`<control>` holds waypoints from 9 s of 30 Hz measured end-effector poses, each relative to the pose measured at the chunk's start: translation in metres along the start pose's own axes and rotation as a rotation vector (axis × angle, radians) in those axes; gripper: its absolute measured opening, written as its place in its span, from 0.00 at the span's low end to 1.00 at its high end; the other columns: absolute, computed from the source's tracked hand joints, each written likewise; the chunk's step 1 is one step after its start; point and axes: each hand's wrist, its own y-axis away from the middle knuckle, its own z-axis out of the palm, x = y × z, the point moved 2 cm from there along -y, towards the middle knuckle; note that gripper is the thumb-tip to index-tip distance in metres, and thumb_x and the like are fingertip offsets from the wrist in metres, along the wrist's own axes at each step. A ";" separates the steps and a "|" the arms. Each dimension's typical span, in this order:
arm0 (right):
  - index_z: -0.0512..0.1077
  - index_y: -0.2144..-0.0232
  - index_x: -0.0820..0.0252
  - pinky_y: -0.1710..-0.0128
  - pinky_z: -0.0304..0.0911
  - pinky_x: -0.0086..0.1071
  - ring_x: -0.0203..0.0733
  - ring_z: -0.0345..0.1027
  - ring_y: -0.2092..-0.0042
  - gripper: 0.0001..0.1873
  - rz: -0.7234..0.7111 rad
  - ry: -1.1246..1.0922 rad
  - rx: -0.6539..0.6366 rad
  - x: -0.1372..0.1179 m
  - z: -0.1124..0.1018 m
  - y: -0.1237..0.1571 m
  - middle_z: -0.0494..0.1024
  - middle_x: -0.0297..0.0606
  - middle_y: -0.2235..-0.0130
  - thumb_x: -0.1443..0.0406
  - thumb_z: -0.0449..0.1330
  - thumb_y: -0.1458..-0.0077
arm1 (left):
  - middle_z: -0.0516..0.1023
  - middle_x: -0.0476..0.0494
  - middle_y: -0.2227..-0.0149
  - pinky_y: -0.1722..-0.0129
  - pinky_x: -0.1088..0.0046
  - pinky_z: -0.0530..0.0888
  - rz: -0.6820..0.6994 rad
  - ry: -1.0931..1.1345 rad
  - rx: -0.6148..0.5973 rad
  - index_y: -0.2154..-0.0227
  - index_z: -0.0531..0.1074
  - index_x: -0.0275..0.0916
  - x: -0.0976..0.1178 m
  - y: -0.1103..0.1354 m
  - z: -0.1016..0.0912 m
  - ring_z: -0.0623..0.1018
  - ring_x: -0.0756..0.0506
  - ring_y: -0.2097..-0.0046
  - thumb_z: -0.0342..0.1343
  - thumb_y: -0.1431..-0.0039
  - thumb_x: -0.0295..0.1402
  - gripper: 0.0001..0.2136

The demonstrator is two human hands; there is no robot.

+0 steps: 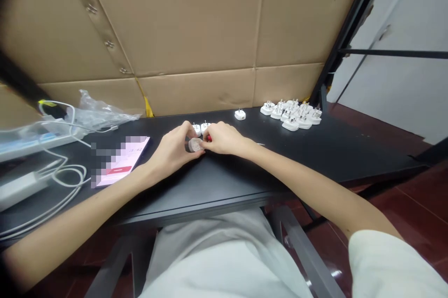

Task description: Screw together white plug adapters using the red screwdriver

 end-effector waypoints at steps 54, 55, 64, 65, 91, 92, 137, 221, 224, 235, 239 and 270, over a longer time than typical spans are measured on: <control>0.86 0.50 0.56 0.49 0.71 0.36 0.53 0.82 0.45 0.14 0.123 0.104 0.251 0.060 0.002 -0.043 0.89 0.46 0.46 0.67 0.63 0.32 | 0.84 0.29 0.40 0.43 0.48 0.77 -0.160 -0.514 -0.169 0.34 0.66 0.39 -0.032 -0.013 -0.034 0.80 0.23 0.39 0.63 0.33 0.41 0.28; 0.86 0.49 0.57 0.48 0.72 0.37 0.54 0.82 0.44 0.15 0.125 0.101 0.261 0.059 0.000 -0.042 0.88 0.47 0.45 0.68 0.61 0.32 | 0.83 0.28 0.39 0.42 0.48 0.77 -0.130 -0.509 -0.158 0.33 0.67 0.39 -0.031 -0.012 -0.032 0.79 0.24 0.38 0.63 0.32 0.43 0.28; 0.68 0.27 0.66 0.35 0.73 0.49 0.59 0.81 0.38 0.33 0.138 -0.047 0.430 0.051 -0.012 -0.035 0.86 0.53 0.41 0.71 0.57 0.32 | 0.74 0.28 0.30 0.32 0.43 0.72 0.131 -0.509 -0.169 0.38 0.77 0.41 -0.032 -0.008 -0.014 0.74 0.26 0.31 0.52 0.23 0.49 0.23; 0.66 0.26 0.67 0.33 0.72 0.50 0.57 0.81 0.37 0.33 0.134 -0.123 0.488 0.051 -0.015 -0.035 0.88 0.51 0.43 0.71 0.56 0.32 | 0.75 0.28 0.31 0.31 0.44 0.72 0.142 -0.498 -0.161 0.39 0.78 0.41 -0.031 -0.009 -0.014 0.75 0.26 0.32 0.52 0.23 0.48 0.22; 0.64 0.61 0.49 0.71 0.65 0.33 0.36 0.68 0.77 0.19 -0.402 -0.702 1.024 -0.006 -0.014 0.008 0.71 0.22 0.77 0.45 0.56 0.24 | 0.77 0.50 0.65 0.55 0.62 0.69 0.125 -0.087 -0.138 0.65 0.63 0.45 0.002 -0.006 -0.009 0.78 0.40 0.62 0.75 0.49 0.60 0.31; 0.64 0.61 0.49 0.71 0.66 0.33 0.36 0.68 0.77 0.19 -0.401 -0.701 1.013 -0.006 -0.013 0.008 0.72 0.22 0.77 0.45 0.56 0.24 | 0.77 0.49 0.63 0.57 0.63 0.69 0.118 -0.100 -0.137 0.64 0.63 0.45 0.001 -0.006 -0.009 0.78 0.39 0.61 0.76 0.51 0.60 0.31; 0.67 0.34 0.46 0.62 0.75 0.38 0.38 0.67 0.70 0.26 -0.484 -0.592 0.494 0.009 -0.026 0.004 0.70 0.29 0.64 0.46 0.61 0.27 | 0.84 0.43 0.54 0.47 0.54 0.80 0.038 0.392 -0.263 0.62 0.60 0.47 -0.006 0.000 0.001 0.85 0.36 0.50 0.62 0.49 0.33 0.16; 0.77 0.44 0.51 0.50 0.82 0.42 0.45 0.80 0.50 0.24 -0.493 -0.695 0.606 0.003 -0.027 0.006 0.81 0.41 0.47 0.43 0.62 0.28 | 0.85 0.46 0.57 0.48 0.58 0.82 0.062 0.386 -0.252 0.60 0.69 0.45 -0.008 -0.006 -0.006 0.86 0.39 0.54 0.75 0.47 0.42 0.20; 0.78 0.46 0.49 0.54 0.82 0.41 0.47 0.77 0.50 0.22 -0.457 -0.605 0.681 0.000 -0.027 0.008 0.79 0.41 0.46 0.44 0.67 0.32 | 0.86 0.46 0.56 0.46 0.57 0.82 0.061 0.385 -0.261 0.58 0.71 0.45 -0.009 -0.006 -0.006 0.86 0.39 0.53 0.75 0.47 0.42 0.21; 0.73 0.40 0.49 0.48 0.83 0.44 0.46 0.80 0.51 0.23 -0.485 -0.615 0.609 0.001 -0.025 0.008 0.82 0.41 0.46 0.45 0.59 0.26 | 0.89 0.43 0.54 0.45 0.56 0.83 0.040 0.371 -0.293 0.52 0.75 0.43 -0.010 -0.006 -0.006 0.87 0.37 0.51 0.76 0.46 0.43 0.23; 0.75 0.40 0.46 0.50 0.83 0.45 0.48 0.78 0.51 0.22 -0.460 -0.550 0.688 0.000 -0.025 0.008 0.81 0.41 0.47 0.50 0.67 0.31 | 0.89 0.43 0.54 0.44 0.56 0.82 0.042 0.368 -0.295 0.51 0.75 0.43 -0.010 -0.006 -0.007 0.87 0.38 0.51 0.76 0.46 0.43 0.23; 0.61 0.32 0.48 0.54 0.82 0.43 0.46 0.83 0.56 0.33 -0.459 -0.671 0.558 0.004 -0.019 0.004 0.83 0.40 0.48 0.58 0.64 0.35 | 0.87 0.47 0.61 0.50 0.58 0.82 0.056 0.336 -0.262 0.64 0.76 0.44 -0.008 -0.008 -0.008 0.86 0.39 0.57 0.76 0.49 0.45 0.18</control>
